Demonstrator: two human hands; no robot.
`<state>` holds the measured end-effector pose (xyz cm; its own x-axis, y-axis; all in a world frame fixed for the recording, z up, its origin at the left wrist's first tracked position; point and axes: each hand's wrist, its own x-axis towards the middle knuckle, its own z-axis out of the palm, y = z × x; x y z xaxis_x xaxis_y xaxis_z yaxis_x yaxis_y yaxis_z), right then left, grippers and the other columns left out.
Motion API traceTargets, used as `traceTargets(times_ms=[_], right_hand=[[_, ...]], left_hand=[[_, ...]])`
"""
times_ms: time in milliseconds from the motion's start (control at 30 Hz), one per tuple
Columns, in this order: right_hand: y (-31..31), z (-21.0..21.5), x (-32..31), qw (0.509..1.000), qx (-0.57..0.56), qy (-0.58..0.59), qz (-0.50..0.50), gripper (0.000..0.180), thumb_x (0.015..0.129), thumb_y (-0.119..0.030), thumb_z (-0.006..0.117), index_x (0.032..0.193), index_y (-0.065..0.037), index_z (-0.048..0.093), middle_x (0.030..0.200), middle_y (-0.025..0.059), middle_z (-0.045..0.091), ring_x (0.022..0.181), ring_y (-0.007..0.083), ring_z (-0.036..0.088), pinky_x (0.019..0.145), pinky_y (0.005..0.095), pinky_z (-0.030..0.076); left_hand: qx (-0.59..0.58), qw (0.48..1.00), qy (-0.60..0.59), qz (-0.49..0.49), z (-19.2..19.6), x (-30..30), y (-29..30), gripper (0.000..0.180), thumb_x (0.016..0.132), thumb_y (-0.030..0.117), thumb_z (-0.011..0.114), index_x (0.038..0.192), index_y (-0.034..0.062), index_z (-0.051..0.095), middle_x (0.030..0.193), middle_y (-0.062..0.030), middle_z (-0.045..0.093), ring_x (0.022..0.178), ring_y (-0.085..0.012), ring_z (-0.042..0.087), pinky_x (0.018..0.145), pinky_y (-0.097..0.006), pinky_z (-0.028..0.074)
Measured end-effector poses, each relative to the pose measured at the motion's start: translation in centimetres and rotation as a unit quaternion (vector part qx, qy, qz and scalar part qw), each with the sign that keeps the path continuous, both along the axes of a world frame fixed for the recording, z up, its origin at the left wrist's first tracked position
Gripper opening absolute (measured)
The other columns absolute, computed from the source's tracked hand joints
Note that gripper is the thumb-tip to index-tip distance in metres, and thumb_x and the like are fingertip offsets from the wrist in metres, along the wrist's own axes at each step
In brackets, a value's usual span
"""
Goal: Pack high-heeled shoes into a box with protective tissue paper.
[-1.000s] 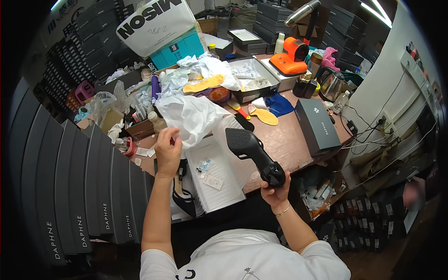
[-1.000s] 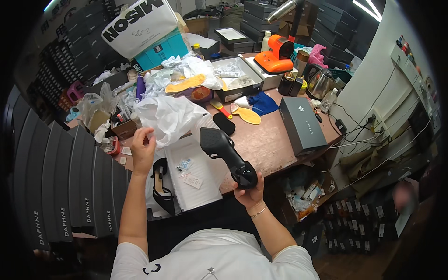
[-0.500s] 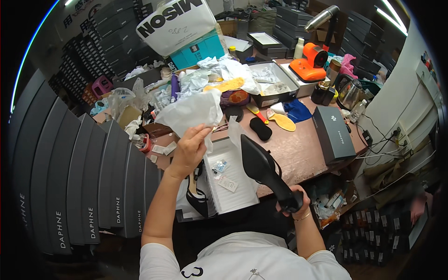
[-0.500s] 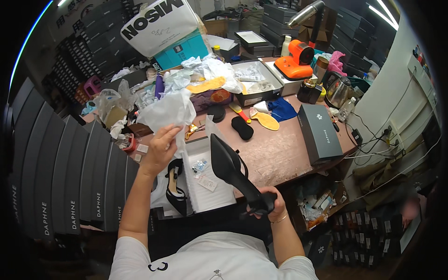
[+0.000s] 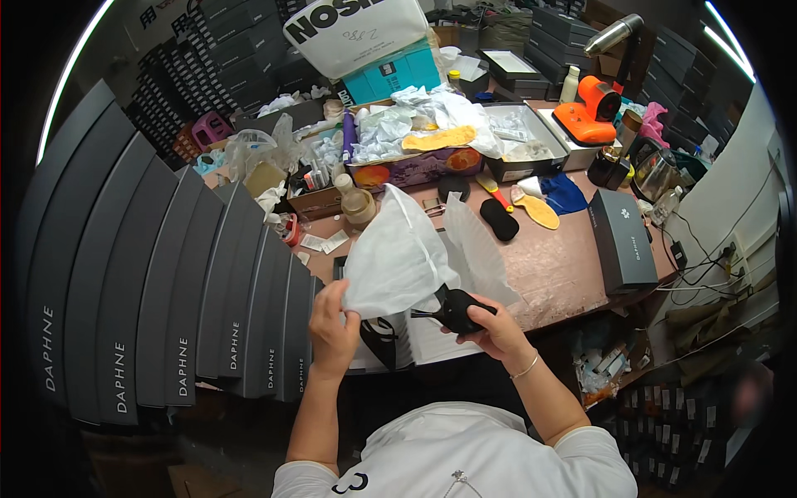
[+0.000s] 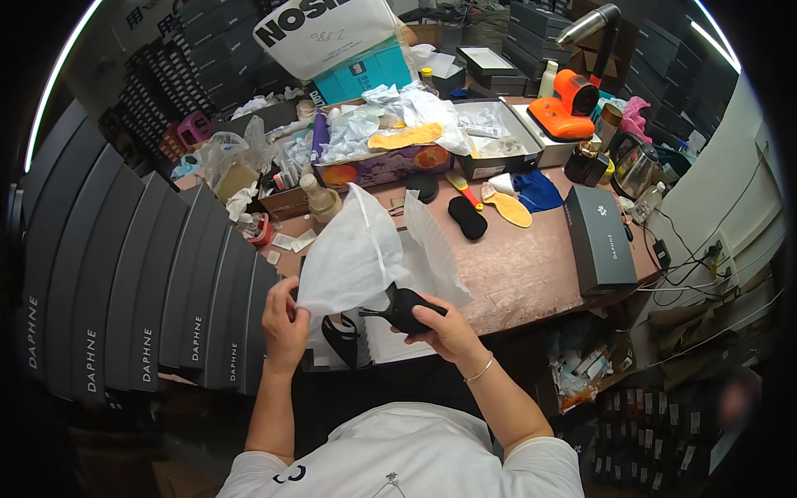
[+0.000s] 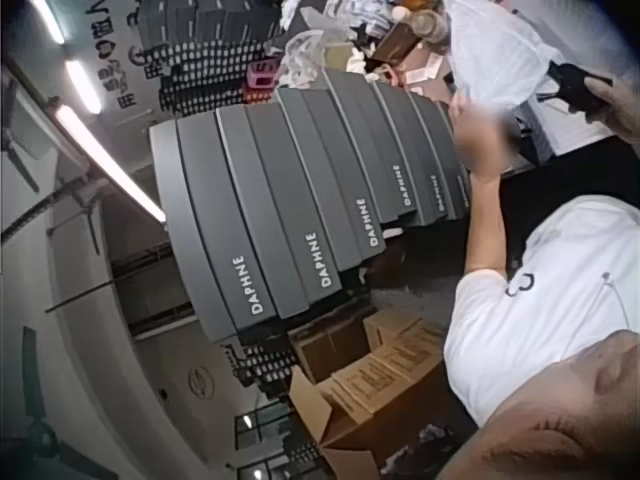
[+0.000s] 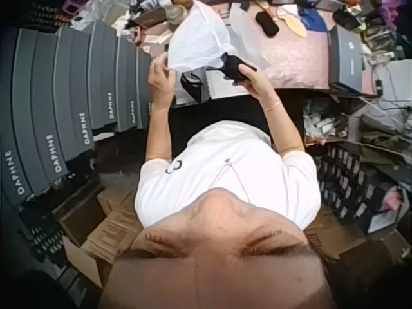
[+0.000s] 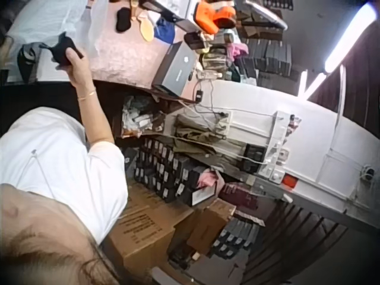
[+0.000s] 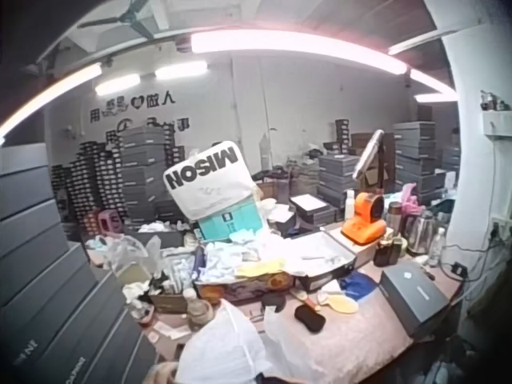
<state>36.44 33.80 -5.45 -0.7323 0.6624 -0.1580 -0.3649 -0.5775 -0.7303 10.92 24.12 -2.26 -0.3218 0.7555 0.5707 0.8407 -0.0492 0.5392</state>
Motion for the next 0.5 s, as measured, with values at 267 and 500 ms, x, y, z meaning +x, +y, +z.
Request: traceTargets(times_ms=[267, 500], right_hand=[[-2.5, -4.0, 3.6, 0.993, -0.065, 0.085, 0.047, 0.064, 0.086, -0.039, 0.064, 0.126, 0.008, 0.046, 0.104, 0.0192, 0.062, 0.089, 0.0318, 0.066, 0.06, 0.0294, 0.057], [-3.1, -6.9, 3.6, 0.951, -0.162, 0.256, 0.063, 0.062, 0.085, -0.052, 0.061, 0.127, -0.007, 0.05, 0.113, 0.0172, 0.058, 0.093, 0.0335, 0.057, 0.055, 0.0247, 0.053]], left_hand=[[0.163, 0.704, -0.69, -0.051, -6.2, 1.4, 4.3, 0.016, 0.094, 0.008, 0.052, 0.107, -0.0007, 0.057, 0.097, -0.0042, 0.063, 0.086, -0.0087, 0.059, 0.076, -0.022, 0.048], [0.052, 0.963, -0.241, -0.107, 0.6, 3.8, 6.7, 0.017, 0.084, 0.002, 0.062, 0.1, -0.0014, 0.064, 0.081, -0.0061, 0.062, 0.066, -0.0117, 0.054, 0.063, -0.025, 0.045]])
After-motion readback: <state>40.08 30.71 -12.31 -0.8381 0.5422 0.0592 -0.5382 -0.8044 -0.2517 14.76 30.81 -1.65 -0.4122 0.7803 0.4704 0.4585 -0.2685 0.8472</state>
